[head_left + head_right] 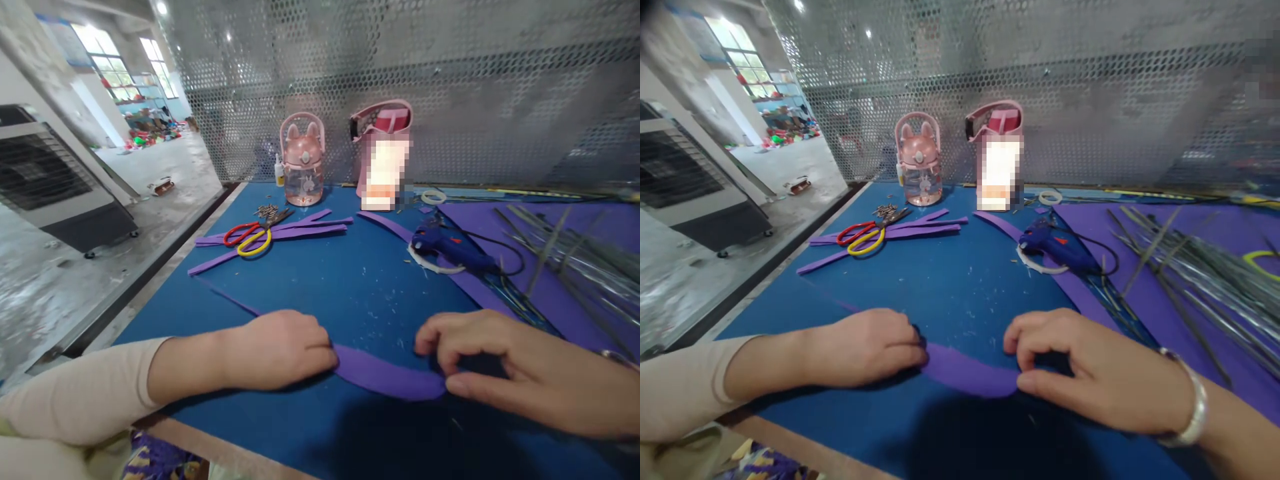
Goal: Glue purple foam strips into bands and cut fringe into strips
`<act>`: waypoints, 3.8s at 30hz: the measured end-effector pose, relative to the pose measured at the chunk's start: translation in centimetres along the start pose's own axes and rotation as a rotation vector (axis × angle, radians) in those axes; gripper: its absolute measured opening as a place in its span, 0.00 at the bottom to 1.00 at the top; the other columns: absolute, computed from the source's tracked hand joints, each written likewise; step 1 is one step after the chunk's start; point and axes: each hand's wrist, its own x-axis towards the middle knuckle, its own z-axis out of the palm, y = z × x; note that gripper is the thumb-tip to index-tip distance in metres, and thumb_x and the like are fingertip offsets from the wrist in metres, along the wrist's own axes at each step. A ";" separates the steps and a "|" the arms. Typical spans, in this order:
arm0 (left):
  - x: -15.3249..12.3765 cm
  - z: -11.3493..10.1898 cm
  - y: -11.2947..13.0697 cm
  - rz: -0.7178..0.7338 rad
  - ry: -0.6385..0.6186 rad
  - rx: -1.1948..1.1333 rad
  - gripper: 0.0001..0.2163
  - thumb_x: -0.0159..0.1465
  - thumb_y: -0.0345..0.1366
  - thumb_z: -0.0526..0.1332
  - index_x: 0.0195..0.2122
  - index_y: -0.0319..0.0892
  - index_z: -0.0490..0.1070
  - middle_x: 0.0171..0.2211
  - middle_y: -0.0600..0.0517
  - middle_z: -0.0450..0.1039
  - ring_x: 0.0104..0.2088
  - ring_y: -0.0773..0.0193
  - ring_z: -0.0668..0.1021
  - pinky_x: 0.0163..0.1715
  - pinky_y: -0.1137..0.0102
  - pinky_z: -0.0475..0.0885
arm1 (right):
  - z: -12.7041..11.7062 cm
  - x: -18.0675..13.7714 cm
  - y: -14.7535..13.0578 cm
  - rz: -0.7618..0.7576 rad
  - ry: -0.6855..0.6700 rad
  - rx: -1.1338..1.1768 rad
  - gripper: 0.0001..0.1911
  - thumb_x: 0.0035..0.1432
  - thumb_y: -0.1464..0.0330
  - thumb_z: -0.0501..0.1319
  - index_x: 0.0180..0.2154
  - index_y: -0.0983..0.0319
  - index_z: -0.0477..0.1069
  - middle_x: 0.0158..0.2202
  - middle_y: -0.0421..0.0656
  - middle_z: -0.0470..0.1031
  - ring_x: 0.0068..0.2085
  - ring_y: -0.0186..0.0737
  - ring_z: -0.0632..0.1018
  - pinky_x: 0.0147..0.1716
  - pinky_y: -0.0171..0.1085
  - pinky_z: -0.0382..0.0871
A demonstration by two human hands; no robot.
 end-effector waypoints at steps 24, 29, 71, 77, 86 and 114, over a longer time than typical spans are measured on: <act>0.8 1.1 0.4 -0.369 0.028 -0.044 0.10 0.64 0.41 0.60 0.36 0.39 0.72 0.37 0.48 0.72 0.41 0.58 0.74 0.42 0.64 0.70 | 5.5 3.5 0.7 0.131 0.297 -0.128 0.13 0.61 0.61 0.54 0.39 0.57 0.75 0.42 0.47 0.76 0.43 0.46 0.76 0.42 0.48 0.72; 0.6 0.9 0.4 -0.413 0.014 -0.100 0.11 0.64 0.43 0.59 0.38 0.40 0.72 0.38 0.48 0.71 0.41 0.57 0.73 0.42 0.63 0.70 | 6.3 3.3 1.0 0.151 0.360 -0.142 0.13 0.63 0.63 0.52 0.32 0.58 0.72 0.42 0.47 0.74 0.44 0.45 0.75 0.43 0.46 0.71; 0.3 0.3 1.0 -0.423 -0.060 -0.184 0.15 0.64 0.47 0.58 0.43 0.42 0.71 0.37 0.50 0.71 0.39 0.57 0.74 0.40 0.64 0.69 | 6.6 2.6 -1.3 -0.018 0.152 -0.197 0.17 0.59 0.73 0.51 0.47 0.57 0.69 0.67 0.47 0.54 0.67 0.50 0.53 0.58 0.57 0.56; 0.4 0.4 1.3 -0.474 -0.045 -0.171 0.13 0.64 0.46 0.59 0.40 0.41 0.71 0.36 0.50 0.72 0.38 0.58 0.74 0.38 0.65 0.68 | 6.4 2.8 -2.6 -0.050 0.142 -0.173 0.12 0.57 0.76 0.50 0.36 0.60 0.70 0.60 0.50 0.65 0.64 0.47 0.59 0.58 0.52 0.60; 0.5 0.7 1.5 -0.544 -0.067 -0.162 0.14 0.65 0.47 0.56 0.38 0.40 0.69 0.34 0.50 0.74 0.35 0.57 0.76 0.35 0.65 0.70 | 5.2 1.6 2.7 0.272 0.277 -0.536 0.32 0.64 0.55 0.47 0.63 0.66 0.57 0.63 0.61 0.59 0.61 0.68 0.62 0.52 0.74 0.52; 0.3 0.0 1.6 -0.586 -0.103 -0.103 0.12 0.65 0.46 0.57 0.38 0.41 0.69 0.33 0.49 0.76 0.34 0.56 0.78 0.31 0.67 0.70 | 2.5 2.7 0.8 0.054 0.161 -0.301 0.11 0.59 0.66 0.57 0.31 0.59 0.77 0.37 0.42 0.81 0.35 0.39 0.81 0.35 0.38 0.76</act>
